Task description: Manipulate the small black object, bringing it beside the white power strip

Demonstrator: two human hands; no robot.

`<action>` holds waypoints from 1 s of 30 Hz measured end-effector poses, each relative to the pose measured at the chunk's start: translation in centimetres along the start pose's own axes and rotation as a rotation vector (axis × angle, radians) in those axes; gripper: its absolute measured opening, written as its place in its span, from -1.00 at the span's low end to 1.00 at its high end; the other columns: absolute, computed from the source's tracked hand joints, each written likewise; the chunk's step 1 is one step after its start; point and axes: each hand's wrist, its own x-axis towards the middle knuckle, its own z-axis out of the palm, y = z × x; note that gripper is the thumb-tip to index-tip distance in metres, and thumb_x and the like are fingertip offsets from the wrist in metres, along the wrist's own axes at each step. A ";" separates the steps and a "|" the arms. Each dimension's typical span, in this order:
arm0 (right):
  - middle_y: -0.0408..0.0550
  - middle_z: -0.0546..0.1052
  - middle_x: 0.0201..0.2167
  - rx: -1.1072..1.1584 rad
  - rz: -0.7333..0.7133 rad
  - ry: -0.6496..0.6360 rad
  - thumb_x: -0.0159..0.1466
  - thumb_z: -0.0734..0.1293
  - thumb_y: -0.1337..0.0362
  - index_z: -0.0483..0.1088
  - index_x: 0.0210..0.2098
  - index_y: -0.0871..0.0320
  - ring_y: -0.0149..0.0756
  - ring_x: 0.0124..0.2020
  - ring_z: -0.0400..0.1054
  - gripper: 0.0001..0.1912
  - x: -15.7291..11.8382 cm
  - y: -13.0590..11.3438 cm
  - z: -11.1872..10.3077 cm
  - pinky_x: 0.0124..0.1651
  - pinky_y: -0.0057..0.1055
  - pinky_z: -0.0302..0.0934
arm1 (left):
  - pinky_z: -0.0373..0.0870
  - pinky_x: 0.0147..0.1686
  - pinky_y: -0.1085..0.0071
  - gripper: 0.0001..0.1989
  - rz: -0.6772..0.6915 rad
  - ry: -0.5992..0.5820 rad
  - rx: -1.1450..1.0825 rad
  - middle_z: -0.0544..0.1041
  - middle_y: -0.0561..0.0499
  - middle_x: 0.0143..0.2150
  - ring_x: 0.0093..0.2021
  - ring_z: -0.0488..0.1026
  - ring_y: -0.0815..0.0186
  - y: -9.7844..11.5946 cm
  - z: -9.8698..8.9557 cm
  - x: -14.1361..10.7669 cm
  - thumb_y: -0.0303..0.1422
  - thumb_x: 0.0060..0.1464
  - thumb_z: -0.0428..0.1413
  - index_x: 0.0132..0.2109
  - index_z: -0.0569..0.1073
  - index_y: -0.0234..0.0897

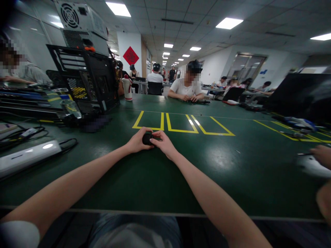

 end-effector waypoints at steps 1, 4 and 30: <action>-0.09 0.33 -0.15 0.004 0.014 0.005 0.02 0.34 0.17 0.24 -0.20 0.07 -0.30 -0.14 0.26 -0.65 0.1 0.0 0.0 -0.11 -0.22 0.21 | 0.30 -0.15 0.25 -0.42 -0.002 0.000 -0.001 0.26 -0.01 -0.09 -0.11 0.29 0.21 0.0 0.0 0.0 -0.26 -0.26 0.21 -0.05 0.16 -0.18; -0.04 0.32 -0.11 0.012 0.055 -0.004 0.03 0.34 0.20 0.25 -0.15 0.10 -0.28 -0.09 0.24 -0.61 0.2 0.0 -0.1 -0.06 -0.21 0.18 | 0.30 -0.16 0.25 -0.42 -0.003 -0.002 -0.003 0.26 -0.01 -0.09 -0.12 0.29 0.21 0.1 -0.1 -0.1 -0.26 -0.25 0.21 -0.05 0.16 -0.19; -0.10 0.34 -0.19 0.027 0.002 -0.036 -0.01 0.37 0.26 0.25 -0.21 0.07 -0.30 -0.10 0.23 -0.64 0.3 0.3 -0.3 -0.04 -0.22 0.16 | 0.30 -0.15 0.24 -0.42 0.009 -0.007 -0.022 0.27 -0.01 -0.08 -0.10 0.29 0.20 0.1 -0.2 -0.1 -0.28 -0.26 0.21 -0.05 0.17 -0.18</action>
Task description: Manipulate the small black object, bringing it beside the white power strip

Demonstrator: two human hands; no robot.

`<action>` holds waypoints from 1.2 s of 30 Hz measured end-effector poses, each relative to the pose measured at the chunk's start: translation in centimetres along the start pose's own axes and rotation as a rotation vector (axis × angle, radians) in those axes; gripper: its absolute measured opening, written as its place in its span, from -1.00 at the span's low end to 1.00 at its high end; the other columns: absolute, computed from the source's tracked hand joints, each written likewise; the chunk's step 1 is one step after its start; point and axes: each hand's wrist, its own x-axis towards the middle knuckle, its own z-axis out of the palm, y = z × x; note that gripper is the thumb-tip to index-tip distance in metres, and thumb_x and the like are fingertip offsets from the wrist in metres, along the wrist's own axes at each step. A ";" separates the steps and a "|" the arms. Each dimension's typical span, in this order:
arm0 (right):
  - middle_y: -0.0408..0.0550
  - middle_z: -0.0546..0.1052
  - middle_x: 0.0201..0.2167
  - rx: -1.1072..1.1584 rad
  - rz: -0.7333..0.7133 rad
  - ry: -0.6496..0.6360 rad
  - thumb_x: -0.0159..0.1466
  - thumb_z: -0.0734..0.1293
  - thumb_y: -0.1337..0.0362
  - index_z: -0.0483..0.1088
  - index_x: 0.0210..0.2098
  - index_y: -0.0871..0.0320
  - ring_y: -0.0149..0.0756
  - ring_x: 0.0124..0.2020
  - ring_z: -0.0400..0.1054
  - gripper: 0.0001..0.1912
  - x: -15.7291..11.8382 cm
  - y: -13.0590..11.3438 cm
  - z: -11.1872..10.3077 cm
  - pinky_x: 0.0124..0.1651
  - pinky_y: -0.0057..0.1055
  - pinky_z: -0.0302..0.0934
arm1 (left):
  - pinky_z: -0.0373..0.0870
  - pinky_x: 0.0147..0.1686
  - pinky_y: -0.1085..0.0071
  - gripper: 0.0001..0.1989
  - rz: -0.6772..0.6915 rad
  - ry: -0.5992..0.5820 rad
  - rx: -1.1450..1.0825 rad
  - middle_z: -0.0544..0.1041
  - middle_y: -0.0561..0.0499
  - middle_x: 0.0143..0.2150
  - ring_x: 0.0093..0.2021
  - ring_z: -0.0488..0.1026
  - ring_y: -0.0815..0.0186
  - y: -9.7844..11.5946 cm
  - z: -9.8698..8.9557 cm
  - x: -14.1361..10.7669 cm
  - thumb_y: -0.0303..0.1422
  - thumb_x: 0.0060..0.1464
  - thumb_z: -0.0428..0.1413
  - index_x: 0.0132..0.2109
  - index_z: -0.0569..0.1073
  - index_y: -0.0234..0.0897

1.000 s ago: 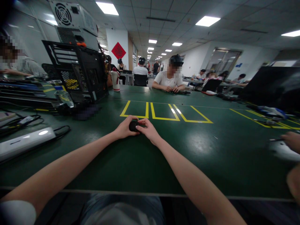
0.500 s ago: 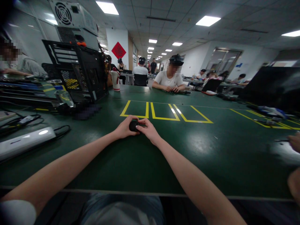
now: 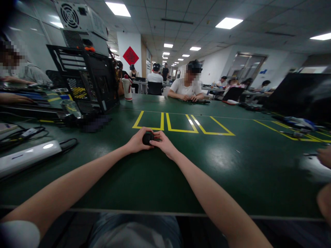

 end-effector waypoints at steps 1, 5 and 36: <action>-0.11 0.34 -0.20 0.002 -0.002 0.005 0.00 0.36 0.25 0.25 -0.22 0.06 -0.30 -0.10 0.24 -0.65 -0.1 0.0 0.0 -0.05 -0.23 0.16 | 0.30 -0.15 0.24 -0.41 -0.004 0.000 0.002 0.27 -0.02 -0.08 -0.10 0.29 0.20 0.0 0.0 0.0 -0.27 -0.26 0.21 -0.05 0.17 -0.18; -0.12 0.32 -0.17 0.000 -0.010 0.032 0.05 0.31 0.17 0.24 -0.25 0.05 -0.32 -0.14 0.26 -0.72 -0.2 0.0 0.2 -0.10 -0.23 0.20 | 0.30 -0.15 0.22 -0.39 -0.016 -0.004 0.008 0.26 -0.03 -0.07 -0.09 0.29 0.19 -0.1 0.1 0.1 -0.27 -0.26 0.21 -0.03 0.16 -0.19; -0.07 0.35 -0.15 0.051 0.047 0.024 0.01 0.35 0.22 0.28 -0.21 0.10 -0.30 -0.13 0.26 -0.66 0.4 0.4 -0.1 -0.08 -0.23 0.17 | 0.29 -0.15 0.25 -0.41 0.005 0.011 0.017 0.27 -0.01 -0.09 -0.11 0.29 0.22 -0.3 0.2 0.0 -0.27 -0.26 0.21 -0.05 0.16 -0.19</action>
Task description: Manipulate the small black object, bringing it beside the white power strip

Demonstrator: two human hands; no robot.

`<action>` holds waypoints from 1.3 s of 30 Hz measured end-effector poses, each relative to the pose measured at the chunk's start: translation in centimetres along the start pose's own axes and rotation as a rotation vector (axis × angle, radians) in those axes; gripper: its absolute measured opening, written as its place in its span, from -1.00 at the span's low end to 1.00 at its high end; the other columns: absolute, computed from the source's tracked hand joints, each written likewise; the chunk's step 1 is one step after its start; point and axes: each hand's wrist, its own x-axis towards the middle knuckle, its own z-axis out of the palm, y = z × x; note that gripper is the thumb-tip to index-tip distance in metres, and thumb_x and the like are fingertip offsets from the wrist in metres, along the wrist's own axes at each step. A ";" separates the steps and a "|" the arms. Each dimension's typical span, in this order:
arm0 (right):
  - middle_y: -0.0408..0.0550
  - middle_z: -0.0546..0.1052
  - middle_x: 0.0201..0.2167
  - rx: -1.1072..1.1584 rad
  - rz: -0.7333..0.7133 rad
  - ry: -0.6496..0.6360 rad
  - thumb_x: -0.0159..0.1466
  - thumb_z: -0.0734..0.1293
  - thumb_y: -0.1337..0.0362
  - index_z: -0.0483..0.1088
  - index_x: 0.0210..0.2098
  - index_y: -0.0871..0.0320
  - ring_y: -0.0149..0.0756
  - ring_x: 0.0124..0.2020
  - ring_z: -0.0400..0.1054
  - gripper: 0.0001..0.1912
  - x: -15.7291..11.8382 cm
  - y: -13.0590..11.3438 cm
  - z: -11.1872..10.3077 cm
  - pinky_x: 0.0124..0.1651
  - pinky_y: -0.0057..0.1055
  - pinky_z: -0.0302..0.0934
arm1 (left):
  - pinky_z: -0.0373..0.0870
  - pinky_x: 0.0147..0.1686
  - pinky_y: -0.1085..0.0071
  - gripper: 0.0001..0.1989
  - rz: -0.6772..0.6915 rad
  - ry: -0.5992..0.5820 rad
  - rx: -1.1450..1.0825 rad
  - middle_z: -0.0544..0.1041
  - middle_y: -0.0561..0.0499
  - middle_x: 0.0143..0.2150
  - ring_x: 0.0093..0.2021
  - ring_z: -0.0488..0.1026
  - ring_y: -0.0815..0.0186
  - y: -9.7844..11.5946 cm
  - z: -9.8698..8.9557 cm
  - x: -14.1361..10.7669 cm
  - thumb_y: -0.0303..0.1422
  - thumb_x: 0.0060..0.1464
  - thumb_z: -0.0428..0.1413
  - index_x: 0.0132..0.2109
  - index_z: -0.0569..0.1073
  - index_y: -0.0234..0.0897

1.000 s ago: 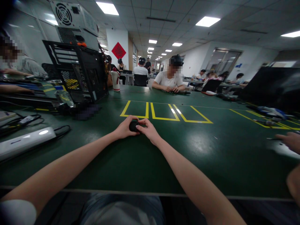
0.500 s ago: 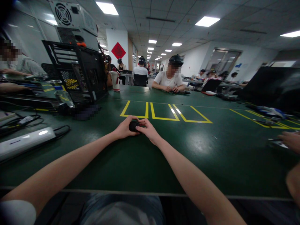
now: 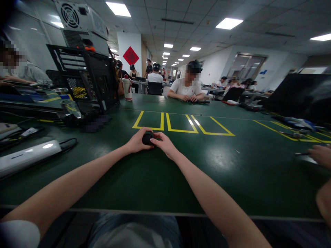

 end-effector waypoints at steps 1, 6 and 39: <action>-0.08 0.35 -0.16 0.000 -0.014 0.001 0.00 0.36 0.22 0.28 -0.23 0.10 -0.31 -0.13 0.25 -0.67 0.0 0.0 0.0 -0.08 -0.24 0.17 | 0.29 -0.14 0.26 -0.41 0.003 0.003 0.000 0.27 0.00 -0.09 -0.11 0.29 0.22 0.0 0.0 0.0 -0.27 -0.26 0.21 -0.05 0.16 -0.19; -0.12 0.36 -0.22 -0.020 -0.063 0.020 0.00 0.36 0.20 0.27 -0.26 0.06 -0.31 -0.15 0.26 -0.69 -0.2 0.1 0.1 -0.12 -0.26 0.19 | 0.28 -0.12 0.25 -0.40 0.016 0.010 0.001 0.28 -0.01 -0.09 -0.09 0.28 0.21 0.0 0.1 0.1 -0.27 -0.27 0.22 -0.05 0.16 -0.19; -0.08 0.33 -0.11 0.000 -0.066 -0.046 -0.02 0.37 0.30 0.28 -0.21 0.09 -0.32 -0.11 0.26 -0.63 -0.3 -0.5 0.1 0.01 -0.22 0.11 | 0.29 -0.14 0.28 -0.42 0.004 0.009 -0.014 0.27 0.00 -0.09 -0.11 0.28 0.23 0.1 0.0 0.0 -0.28 -0.26 0.21 -0.05 0.17 -0.19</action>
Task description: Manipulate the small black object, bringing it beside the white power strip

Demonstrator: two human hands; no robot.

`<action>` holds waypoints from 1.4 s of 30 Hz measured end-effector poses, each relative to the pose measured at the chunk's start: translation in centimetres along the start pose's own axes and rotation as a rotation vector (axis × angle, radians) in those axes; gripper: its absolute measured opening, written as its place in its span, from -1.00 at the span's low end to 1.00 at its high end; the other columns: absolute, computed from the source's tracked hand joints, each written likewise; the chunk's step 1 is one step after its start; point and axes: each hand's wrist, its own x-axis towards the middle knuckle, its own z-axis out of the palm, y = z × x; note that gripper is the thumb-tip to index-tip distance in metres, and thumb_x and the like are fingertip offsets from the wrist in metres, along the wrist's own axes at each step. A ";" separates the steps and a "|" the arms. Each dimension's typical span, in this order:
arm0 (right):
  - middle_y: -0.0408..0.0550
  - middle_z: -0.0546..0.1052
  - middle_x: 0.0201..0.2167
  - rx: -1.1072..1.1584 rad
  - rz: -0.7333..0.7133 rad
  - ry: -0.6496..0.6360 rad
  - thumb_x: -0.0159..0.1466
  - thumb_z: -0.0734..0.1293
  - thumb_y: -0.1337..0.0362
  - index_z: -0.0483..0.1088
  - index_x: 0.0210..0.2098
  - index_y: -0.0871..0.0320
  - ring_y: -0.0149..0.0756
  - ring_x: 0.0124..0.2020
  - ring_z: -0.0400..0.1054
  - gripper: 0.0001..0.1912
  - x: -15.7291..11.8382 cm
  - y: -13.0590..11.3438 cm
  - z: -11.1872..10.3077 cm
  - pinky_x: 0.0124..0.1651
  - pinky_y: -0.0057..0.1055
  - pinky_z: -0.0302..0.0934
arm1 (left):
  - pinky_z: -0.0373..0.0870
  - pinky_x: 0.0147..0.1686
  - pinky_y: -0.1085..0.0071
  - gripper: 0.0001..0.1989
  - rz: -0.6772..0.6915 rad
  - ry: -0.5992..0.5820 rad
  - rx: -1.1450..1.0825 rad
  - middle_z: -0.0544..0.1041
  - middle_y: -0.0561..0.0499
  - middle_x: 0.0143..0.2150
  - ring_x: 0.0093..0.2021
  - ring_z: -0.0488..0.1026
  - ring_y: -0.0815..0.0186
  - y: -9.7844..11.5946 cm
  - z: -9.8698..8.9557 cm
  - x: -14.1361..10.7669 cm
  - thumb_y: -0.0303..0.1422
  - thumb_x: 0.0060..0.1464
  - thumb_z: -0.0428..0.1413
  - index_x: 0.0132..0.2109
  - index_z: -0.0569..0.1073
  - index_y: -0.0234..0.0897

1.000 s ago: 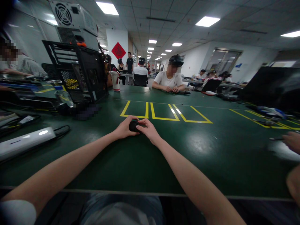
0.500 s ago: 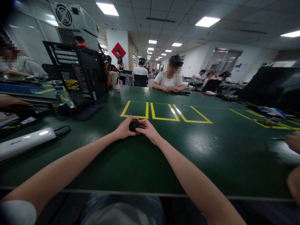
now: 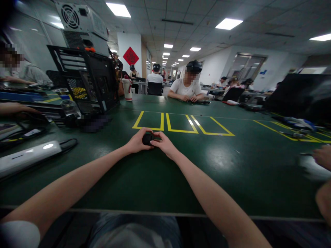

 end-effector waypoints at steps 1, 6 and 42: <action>-0.10 0.33 -0.12 0.002 -0.016 -0.001 -0.04 0.38 0.32 0.27 -0.22 0.09 -0.33 -0.12 0.26 -0.63 -0.1 0.0 0.0 0.01 -0.22 0.11 | 0.29 -0.14 0.28 -0.41 -0.001 -0.003 0.001 0.27 0.00 -0.09 -0.11 0.29 0.23 0.0 0.0 0.0 -0.28 -0.26 0.21 -0.05 0.16 -0.19; -0.12 0.34 -0.16 -0.024 -0.042 0.025 0.00 0.36 0.27 0.26 -0.25 0.07 -0.34 -0.14 0.27 -0.69 -0.1 0.2 0.0 -0.01 -0.23 0.13 | 0.29 -0.15 0.26 -0.41 -0.015 -0.010 0.001 0.27 0.00 -0.09 -0.11 0.29 0.22 0.0 0.0 0.0 -0.26 -0.26 0.21 -0.04 0.16 -0.18; -0.12 0.35 -0.18 0.043 0.015 -0.023 -0.06 0.40 0.34 0.24 -0.24 0.06 -0.32 -0.13 0.28 -0.61 0.1 0.4 -0.4 -0.02 -0.22 0.16 | 0.29 -0.14 0.26 -0.41 -0.005 -0.003 0.003 0.27 -0.01 -0.09 -0.10 0.29 0.21 0.0 0.0 0.0 -0.27 -0.26 0.21 -0.05 0.17 -0.19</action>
